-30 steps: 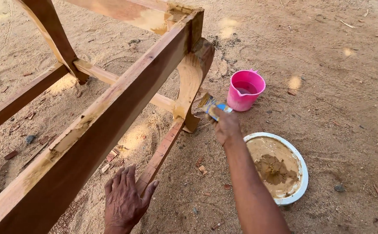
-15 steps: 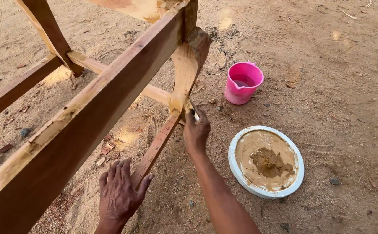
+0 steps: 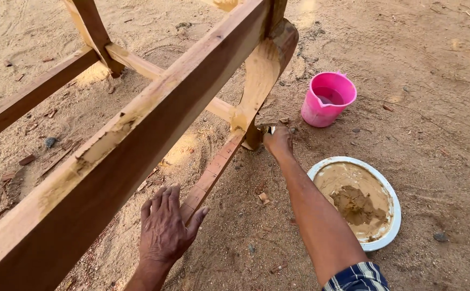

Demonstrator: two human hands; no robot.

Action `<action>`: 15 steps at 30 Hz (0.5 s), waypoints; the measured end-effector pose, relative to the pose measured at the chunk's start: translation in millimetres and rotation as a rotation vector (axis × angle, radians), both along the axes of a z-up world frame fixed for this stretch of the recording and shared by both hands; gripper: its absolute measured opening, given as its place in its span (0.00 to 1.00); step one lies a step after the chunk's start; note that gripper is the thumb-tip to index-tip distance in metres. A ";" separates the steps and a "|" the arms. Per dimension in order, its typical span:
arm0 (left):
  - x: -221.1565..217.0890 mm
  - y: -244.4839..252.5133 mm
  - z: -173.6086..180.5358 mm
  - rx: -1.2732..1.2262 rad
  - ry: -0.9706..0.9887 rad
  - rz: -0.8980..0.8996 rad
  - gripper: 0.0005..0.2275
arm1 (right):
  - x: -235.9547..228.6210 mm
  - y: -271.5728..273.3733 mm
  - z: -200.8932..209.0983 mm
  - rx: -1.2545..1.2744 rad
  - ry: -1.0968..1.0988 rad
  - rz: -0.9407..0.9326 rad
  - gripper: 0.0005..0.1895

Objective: Applying wood filler or putty to the joints and imperfections of a wooden furniture frame.

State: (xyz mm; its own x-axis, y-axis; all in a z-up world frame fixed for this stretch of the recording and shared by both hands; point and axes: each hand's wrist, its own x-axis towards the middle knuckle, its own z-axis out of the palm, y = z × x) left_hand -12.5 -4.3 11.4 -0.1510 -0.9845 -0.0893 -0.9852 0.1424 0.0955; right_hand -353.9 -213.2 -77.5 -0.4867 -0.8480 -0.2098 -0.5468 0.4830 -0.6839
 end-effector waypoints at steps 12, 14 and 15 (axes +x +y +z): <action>7.9 2.7 1.5 0.049 0.025 -0.012 0.44 | 7.5 -6.0 0.9 -0.187 -0.888 -0.207 0.08; 8.6 2.6 0.1 0.056 0.024 -0.015 0.44 | 6.6 -0.7 10.9 -0.242 -1.055 -0.244 0.07; 9.2 2.8 -2.8 0.044 0.026 -0.016 0.44 | 6.7 4.4 19.7 -0.255 -1.149 -0.269 0.06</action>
State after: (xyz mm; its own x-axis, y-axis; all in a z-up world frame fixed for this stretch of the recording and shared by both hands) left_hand -3.3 -1.5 8.6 -0.1697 -0.9771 -0.1280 -0.9799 0.1535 0.1270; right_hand -347.2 -208.8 -57.8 -0.2934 -0.8282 -0.4775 0.5409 0.2680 -0.7972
